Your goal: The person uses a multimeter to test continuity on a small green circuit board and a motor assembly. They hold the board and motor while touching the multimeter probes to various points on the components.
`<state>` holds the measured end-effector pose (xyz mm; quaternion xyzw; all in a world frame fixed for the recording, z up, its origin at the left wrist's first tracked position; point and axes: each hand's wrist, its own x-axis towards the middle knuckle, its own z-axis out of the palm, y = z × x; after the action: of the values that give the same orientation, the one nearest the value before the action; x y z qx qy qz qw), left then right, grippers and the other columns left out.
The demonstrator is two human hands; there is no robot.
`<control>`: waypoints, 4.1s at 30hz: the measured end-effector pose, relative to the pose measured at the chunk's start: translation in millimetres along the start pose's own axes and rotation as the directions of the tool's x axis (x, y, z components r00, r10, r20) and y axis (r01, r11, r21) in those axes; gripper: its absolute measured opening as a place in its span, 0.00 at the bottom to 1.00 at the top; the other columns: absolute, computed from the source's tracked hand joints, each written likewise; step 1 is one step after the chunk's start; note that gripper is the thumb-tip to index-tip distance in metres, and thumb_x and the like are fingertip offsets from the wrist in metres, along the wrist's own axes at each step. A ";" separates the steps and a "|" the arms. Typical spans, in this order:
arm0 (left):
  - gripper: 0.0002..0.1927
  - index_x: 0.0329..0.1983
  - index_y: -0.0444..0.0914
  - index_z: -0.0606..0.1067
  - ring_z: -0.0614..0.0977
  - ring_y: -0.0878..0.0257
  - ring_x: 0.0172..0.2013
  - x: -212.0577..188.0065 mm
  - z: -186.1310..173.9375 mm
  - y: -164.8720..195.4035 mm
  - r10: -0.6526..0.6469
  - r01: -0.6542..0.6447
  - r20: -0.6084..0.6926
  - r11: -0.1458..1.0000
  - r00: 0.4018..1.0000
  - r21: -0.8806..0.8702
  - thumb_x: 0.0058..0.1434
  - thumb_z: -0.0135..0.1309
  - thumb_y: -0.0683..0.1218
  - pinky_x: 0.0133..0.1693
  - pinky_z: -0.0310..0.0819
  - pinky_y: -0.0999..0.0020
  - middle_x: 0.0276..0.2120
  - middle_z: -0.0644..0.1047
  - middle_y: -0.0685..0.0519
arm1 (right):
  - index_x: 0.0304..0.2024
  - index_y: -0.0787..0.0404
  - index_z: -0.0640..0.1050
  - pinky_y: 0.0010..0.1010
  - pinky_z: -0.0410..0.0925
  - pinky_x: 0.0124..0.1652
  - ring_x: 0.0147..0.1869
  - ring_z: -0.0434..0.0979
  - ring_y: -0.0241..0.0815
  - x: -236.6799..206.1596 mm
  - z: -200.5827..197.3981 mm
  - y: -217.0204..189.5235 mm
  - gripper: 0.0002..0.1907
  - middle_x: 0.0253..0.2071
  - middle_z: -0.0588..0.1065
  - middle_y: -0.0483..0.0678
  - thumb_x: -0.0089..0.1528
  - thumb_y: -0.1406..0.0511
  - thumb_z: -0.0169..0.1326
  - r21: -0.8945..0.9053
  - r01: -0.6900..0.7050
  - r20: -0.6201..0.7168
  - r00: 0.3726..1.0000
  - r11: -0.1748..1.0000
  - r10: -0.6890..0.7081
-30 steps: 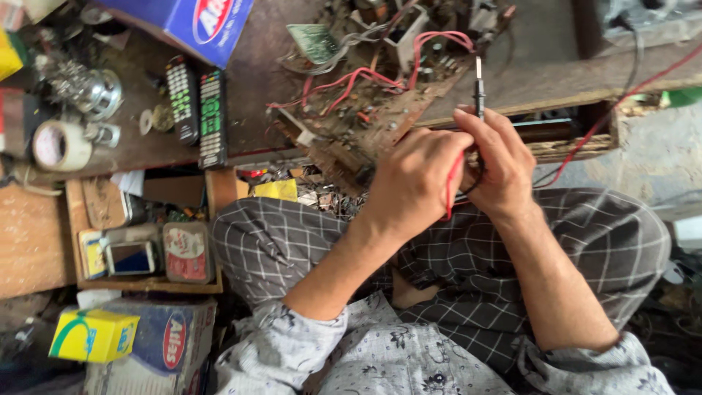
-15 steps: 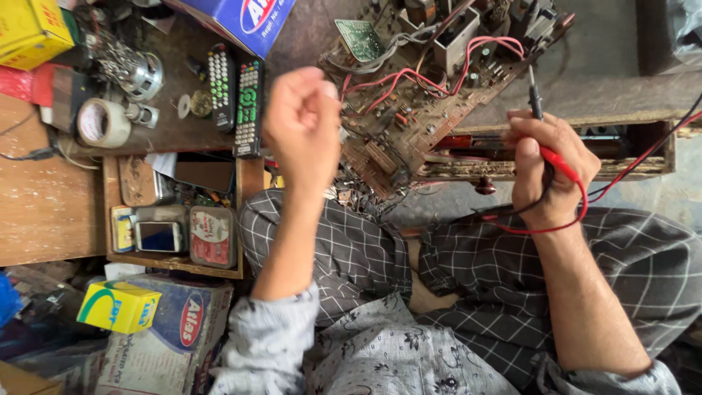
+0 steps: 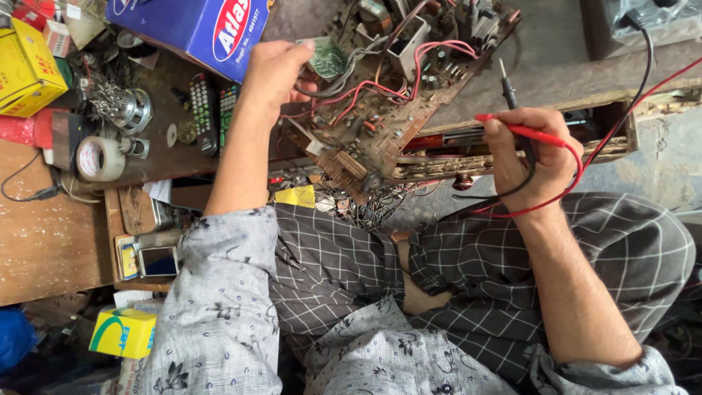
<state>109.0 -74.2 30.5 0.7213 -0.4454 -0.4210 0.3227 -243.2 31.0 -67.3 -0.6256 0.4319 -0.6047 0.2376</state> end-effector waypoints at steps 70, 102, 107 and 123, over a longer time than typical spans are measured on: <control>0.23 0.71 0.32 0.68 0.83 0.65 0.53 -117.8 88.7 -28.3 0.493 -0.357 0.264 0.830 0.829 -0.428 0.74 0.45 0.44 0.57 0.78 0.70 0.57 0.81 0.46 | 0.38 0.60 0.74 0.29 0.77 0.37 0.41 0.83 0.42 -8.6 37.6 -19.5 0.13 0.38 0.79 0.52 0.59 0.78 0.65 0.135 0.333 0.149 0.924 0.933 -0.351; 0.23 0.70 0.37 0.71 0.72 0.73 0.36 -128.0 90.4 -15.1 0.516 -0.490 0.245 0.856 0.820 -0.165 0.74 0.48 0.47 0.39 0.69 0.76 0.46 0.78 0.56 | 0.39 0.61 0.73 0.28 0.70 0.30 0.34 0.80 0.39 -3.9 34.4 -39.0 0.15 0.36 0.79 0.53 0.59 0.78 0.66 0.062 0.229 0.085 0.969 0.972 -0.234; 0.23 0.70 0.36 0.72 0.76 0.72 0.39 -127.2 90.4 -16.8 0.522 -0.493 0.234 0.852 0.820 -0.174 0.74 0.48 0.47 0.44 0.73 0.76 0.49 0.79 0.54 | 0.38 0.59 0.72 0.29 0.72 0.32 0.35 0.81 0.40 -4.2 33.5 -37.5 0.15 0.35 0.78 0.50 0.60 0.78 0.65 0.088 0.278 0.134 0.948 0.957 -0.288; 0.23 0.72 0.32 0.68 0.83 0.65 0.51 -116.8 89.5 -28.4 0.520 -0.400 0.234 0.818 0.822 -0.413 0.76 0.45 0.44 0.55 0.81 0.69 0.56 0.81 0.45 | 0.39 0.61 0.74 0.28 0.75 0.35 0.40 0.83 0.42 -9.6 29.0 -27.5 0.13 0.39 0.80 0.55 0.59 0.77 0.64 0.147 0.247 0.182 0.945 0.958 -0.271</control>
<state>10.4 35.7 4.8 0.4390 -0.5758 -0.5170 0.4566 -207.3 46.5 -54.6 -0.7189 0.2818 -0.5899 0.2361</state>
